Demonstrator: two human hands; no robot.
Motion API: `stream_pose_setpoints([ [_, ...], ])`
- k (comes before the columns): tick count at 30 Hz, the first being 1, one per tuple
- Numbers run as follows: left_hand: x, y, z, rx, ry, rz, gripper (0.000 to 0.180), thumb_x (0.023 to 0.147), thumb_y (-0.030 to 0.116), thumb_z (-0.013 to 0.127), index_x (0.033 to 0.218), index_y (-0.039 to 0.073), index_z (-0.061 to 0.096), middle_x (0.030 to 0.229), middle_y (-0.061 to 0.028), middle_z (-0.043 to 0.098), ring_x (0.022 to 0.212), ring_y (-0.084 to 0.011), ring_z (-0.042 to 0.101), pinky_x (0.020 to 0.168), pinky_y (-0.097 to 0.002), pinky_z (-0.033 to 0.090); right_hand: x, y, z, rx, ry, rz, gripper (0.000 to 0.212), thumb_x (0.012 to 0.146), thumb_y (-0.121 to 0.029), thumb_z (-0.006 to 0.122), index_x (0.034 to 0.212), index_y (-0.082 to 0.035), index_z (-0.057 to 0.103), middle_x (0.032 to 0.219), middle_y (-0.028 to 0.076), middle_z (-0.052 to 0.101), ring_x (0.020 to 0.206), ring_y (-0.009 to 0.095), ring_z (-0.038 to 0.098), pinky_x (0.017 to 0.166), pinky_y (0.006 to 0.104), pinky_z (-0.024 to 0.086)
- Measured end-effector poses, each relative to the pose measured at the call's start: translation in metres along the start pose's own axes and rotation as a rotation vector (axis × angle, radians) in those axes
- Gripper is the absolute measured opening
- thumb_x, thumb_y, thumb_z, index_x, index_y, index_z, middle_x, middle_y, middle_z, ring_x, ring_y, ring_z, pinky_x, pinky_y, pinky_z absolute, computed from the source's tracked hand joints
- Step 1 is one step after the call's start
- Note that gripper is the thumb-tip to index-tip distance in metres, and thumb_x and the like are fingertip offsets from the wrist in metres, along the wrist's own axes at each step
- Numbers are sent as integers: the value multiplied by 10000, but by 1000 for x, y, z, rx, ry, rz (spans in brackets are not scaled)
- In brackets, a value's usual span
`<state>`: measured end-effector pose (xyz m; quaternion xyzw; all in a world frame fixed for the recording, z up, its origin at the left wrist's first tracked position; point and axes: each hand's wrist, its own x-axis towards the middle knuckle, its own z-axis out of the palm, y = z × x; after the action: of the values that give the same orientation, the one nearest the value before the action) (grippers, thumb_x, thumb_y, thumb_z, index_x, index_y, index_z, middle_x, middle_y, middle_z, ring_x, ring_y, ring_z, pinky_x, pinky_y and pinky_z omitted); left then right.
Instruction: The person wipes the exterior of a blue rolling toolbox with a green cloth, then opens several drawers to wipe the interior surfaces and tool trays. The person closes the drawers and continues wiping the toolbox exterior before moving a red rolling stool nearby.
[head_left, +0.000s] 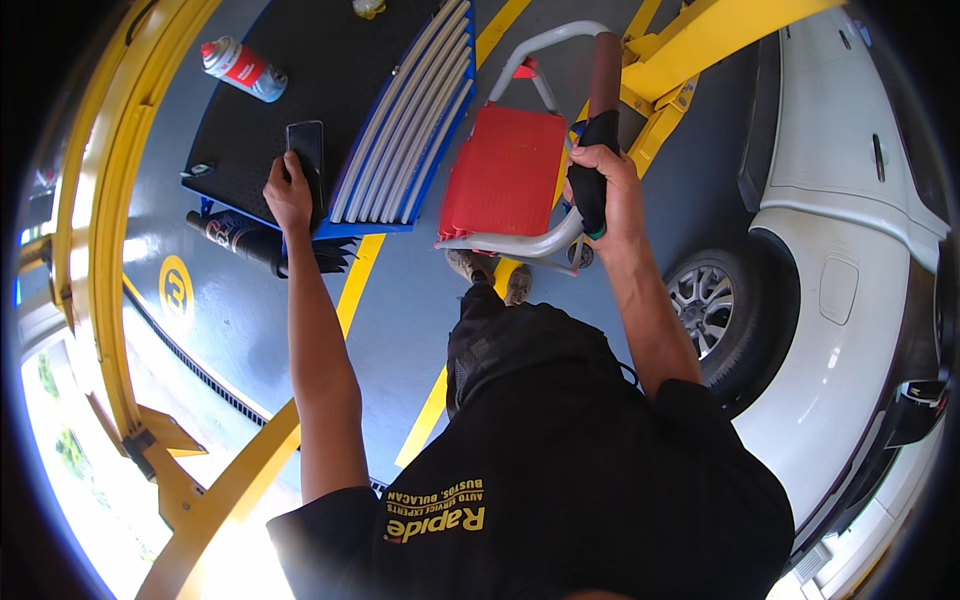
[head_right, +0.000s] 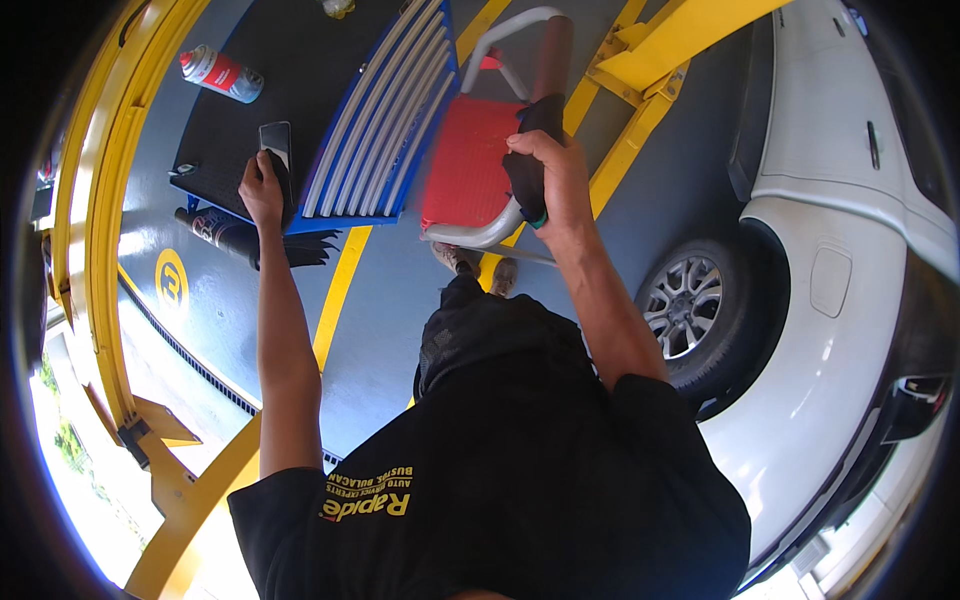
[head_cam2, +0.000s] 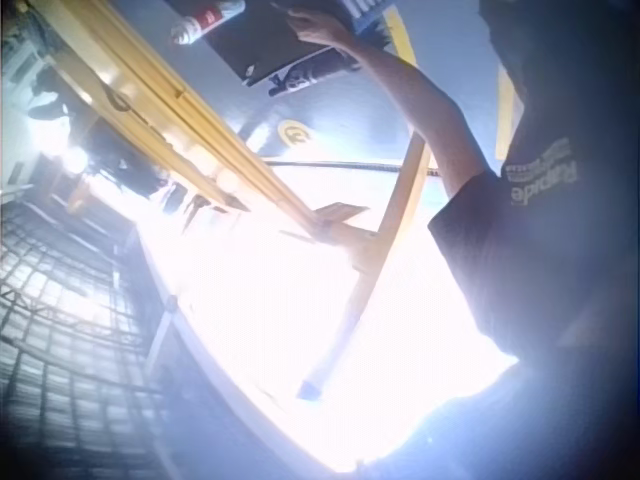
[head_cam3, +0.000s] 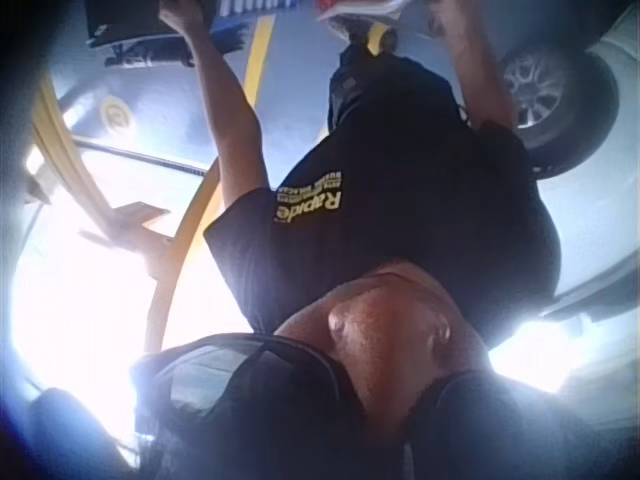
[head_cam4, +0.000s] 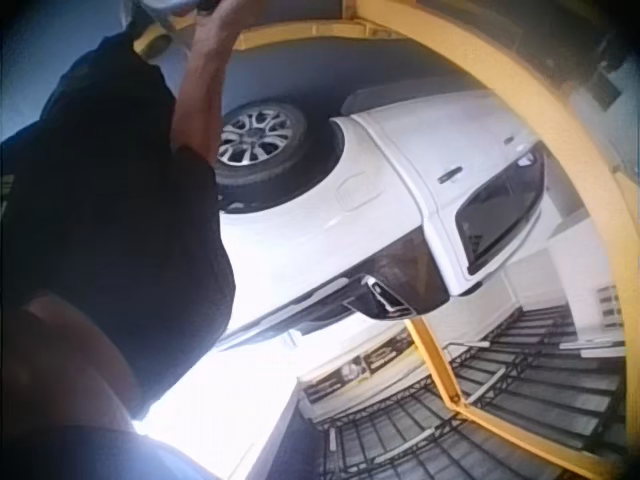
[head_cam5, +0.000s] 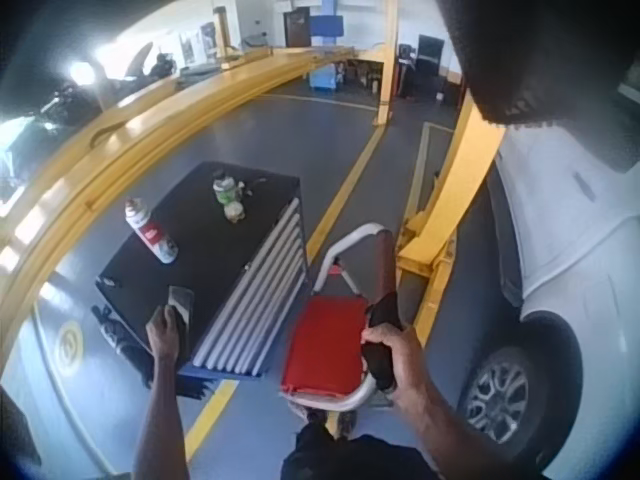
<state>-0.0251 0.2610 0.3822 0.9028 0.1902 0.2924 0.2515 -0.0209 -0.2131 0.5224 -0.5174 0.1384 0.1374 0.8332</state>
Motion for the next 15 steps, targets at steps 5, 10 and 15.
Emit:
stream_pose_setpoints([
  [5,-1,0,-1,12,-1,-32,448,1125,376,583,976,-24,719,864,-305,715,825,-503,726,700,-523,540,29,-3,-21,167,-135,-14,214,926,-172,708,1041,-29,598,799,57,576,640,143,563,577,293,457],
  [10,0,-2,-4,17,-43,-67,442,1123,372,586,996,-26,731,897,-318,724,860,-504,738,730,-514,554,35,-11,23,182,-99,1,182,927,-152,698,1023,-41,592,804,53,568,645,157,545,609,302,449],
  [15,0,0,2,7,-5,-51,439,1125,378,585,1024,-20,738,897,-310,718,868,-509,730,729,-521,546,48,-21,45,310,-188,-79,141,937,-163,698,951,-38,635,749,66,598,658,186,575,689,345,509],
])
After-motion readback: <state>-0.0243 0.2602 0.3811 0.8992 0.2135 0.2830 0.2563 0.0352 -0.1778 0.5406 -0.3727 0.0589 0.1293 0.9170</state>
